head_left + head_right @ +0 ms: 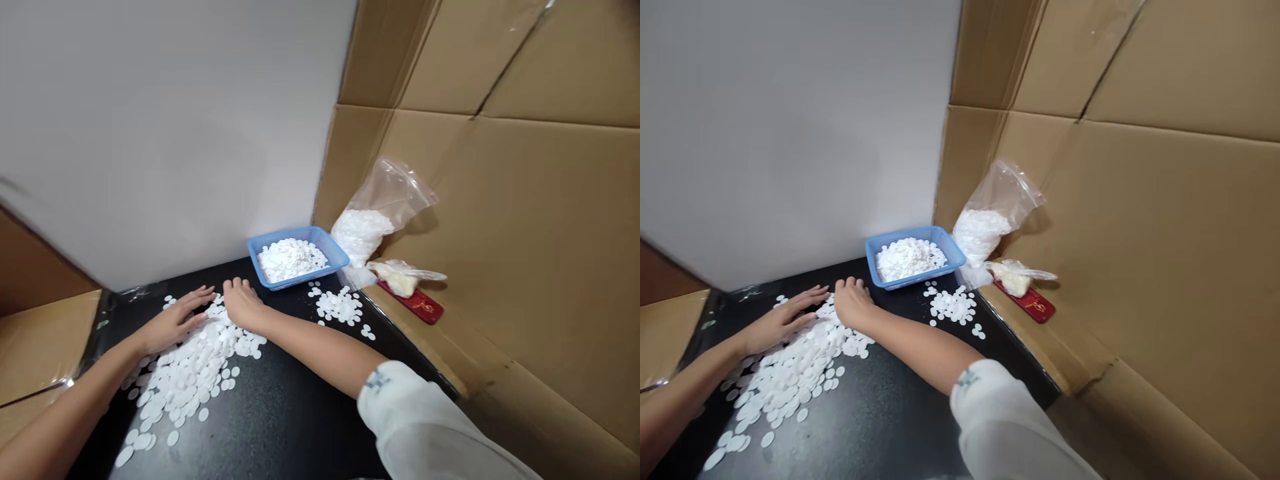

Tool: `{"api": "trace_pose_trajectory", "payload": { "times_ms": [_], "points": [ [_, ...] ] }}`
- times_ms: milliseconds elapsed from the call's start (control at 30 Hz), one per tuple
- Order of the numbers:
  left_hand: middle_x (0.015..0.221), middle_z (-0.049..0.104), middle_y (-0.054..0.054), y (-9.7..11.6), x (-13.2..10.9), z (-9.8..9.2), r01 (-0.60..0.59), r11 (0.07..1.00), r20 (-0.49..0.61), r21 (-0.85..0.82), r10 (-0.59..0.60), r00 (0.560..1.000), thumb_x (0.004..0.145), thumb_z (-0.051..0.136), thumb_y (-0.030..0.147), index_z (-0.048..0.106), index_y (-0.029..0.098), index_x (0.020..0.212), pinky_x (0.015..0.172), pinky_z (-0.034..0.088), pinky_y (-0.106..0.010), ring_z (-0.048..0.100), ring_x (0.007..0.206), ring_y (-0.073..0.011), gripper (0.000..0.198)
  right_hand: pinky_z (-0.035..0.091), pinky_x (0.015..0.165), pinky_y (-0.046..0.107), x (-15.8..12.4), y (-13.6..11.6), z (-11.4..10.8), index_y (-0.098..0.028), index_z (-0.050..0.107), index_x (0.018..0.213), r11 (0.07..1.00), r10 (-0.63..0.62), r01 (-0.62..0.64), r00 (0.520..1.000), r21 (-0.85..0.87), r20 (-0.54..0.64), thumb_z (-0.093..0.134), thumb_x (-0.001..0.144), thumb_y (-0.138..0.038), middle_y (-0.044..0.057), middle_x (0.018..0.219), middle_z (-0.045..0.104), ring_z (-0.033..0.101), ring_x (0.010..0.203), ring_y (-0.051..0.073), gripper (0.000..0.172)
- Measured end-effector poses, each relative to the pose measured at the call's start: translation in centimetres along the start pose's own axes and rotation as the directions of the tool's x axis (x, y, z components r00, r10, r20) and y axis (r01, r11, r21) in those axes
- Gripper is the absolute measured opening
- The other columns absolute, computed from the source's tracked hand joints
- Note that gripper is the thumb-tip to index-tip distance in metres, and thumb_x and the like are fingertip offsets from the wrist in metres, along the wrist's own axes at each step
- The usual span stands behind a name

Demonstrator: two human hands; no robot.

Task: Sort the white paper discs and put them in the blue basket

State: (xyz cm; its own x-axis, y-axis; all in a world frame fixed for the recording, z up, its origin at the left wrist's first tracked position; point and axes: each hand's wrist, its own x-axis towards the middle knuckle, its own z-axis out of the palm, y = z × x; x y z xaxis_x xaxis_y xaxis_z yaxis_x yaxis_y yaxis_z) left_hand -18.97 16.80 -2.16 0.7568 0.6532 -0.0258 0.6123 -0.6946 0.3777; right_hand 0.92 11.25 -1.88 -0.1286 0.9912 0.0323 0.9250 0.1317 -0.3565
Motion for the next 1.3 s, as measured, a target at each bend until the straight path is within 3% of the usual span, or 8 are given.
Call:
{"api": "trace_pose_trajectory", "payload": {
  "times_ms": [133,233,400,567,700,833,1000,1300],
  "points": [
    [0.151,0.05,-0.011,2.4,-2.3,0.9,-0.125,0.992,0.032,-0.001,0.125,0.992,0.1,0.037,0.058,0.052,0.022,0.144,0.117,0.036,-0.047,0.044,0.142,-0.0286,0.059,0.046,0.094,0.035,-4.2,0.7,0.5,-0.016,0.061,0.114,0.984,-0.163,0.164,0.986,0.071,-0.028,0.046,0.093,-0.007,0.012,0.116,0.06,0.055,0.106,0.023,0.028],
    [0.15,0.052,-0.011,4.4,-4.2,2.5,-0.151,0.984,0.018,0.099,0.15,0.989,0.099,0.041,0.059,0.048,0.023,0.147,0.117,0.035,-0.05,0.043,0.143,-0.0306,0.06,0.042,0.101,0.043,-6.3,1.7,0.7,-0.018,0.059,0.125,0.975,-0.184,0.192,0.98,0.112,-0.077,0.042,0.101,-0.022,0.014,0.128,0.057,0.049,0.119,0.027,0.03],
    [0.158,0.036,-0.018,7.9,-6.8,7.4,-0.035,0.946,-0.179,0.322,0.097,0.979,0.1,0.035,0.062,0.032,0.017,0.155,0.119,0.023,-0.059,0.027,0.15,-0.0345,0.072,0.034,0.115,0.048,-8.5,3.0,2.2,-0.017,0.048,0.144,0.938,-0.307,0.304,0.952,0.167,-0.008,0.051,0.1,-0.036,0.014,0.154,0.043,0.034,0.144,0.029,0.048],
    [0.159,0.035,-0.019,10.9,-8.8,10.6,0.005,0.921,-0.287,0.389,0.115,0.951,0.104,0.035,0.051,0.028,0.013,0.156,0.121,0.025,-0.054,0.026,0.15,-0.0333,0.065,0.026,0.122,0.05,-11.3,3.2,3.4,-0.009,0.04,0.149,0.893,-0.426,0.422,0.905,0.153,-0.013,0.046,0.101,-0.033,0.019,0.157,0.038,0.029,0.149,0.028,0.053],
    [0.159,0.034,-0.019,12.8,-10.3,11.0,-0.006,0.926,-0.283,0.378,0.122,0.951,0.104,0.037,0.046,0.022,0.014,0.158,0.12,0.028,-0.054,0.026,0.15,-0.0344,0.065,0.024,0.124,0.052,-13.3,3.4,3.4,-0.005,0.04,0.148,0.87,-0.484,0.48,0.875,0.114,0.007,0.044,0.102,-0.032,0.021,0.158,0.035,0.025,0.151,0.029,0.053],
    [0.164,0.024,-0.016,14.8,-12.0,11.0,-0.016,0.937,-0.237,0.35,0.105,0.966,0.104,0.041,0.04,0.013,0.017,0.16,0.119,0.033,-0.053,0.023,0.151,-0.0333,0.067,0.026,0.123,0.054,-15.1,3.9,3.2,-0.006,0.038,0.149,0.844,-0.535,0.532,0.844,0.069,0.034,0.046,0.102,-0.033,0.021,0.159,0.033,0.021,0.152,0.029,0.055],
    [0.166,0.02,-0.012,17.1,-13.7,11.1,-0.015,0.941,-0.189,0.338,0.083,0.979,0.102,0.046,0.033,0.022,0.021,0.159,0.118,0.035,-0.052,0.022,0.152,-0.0323,0.063,0.029,0.122,0.054,-17.6,4.9,3.0,-0.007,0.035,0.152,0.799,-0.599,0.601,0.799,-0.019,0.061,0.049,0.101,-0.035,0.019,0.162,0.028,0.018,0.152,0.031,0.06],
    [0.151,0.051,-0.003,19.5,-16.3,11.2,-0.104,0.961,-0.133,0.257,0.141,0.981,0.102,0.05,0.036,0.038,0.027,0.152,0.125,0.018,-0.05,0.038,0.146,-0.0248,0.053,0.038,0.114,0.061,-22.4,6.9,1.7,-0.016,0.041,0.15,0.751,-0.65,0.658,0.751,-0.055,0.12,0.056,0.098,-0.034,0.017,0.162,0.028,0.023,0.15,0.038,0.058]
  ]
}}
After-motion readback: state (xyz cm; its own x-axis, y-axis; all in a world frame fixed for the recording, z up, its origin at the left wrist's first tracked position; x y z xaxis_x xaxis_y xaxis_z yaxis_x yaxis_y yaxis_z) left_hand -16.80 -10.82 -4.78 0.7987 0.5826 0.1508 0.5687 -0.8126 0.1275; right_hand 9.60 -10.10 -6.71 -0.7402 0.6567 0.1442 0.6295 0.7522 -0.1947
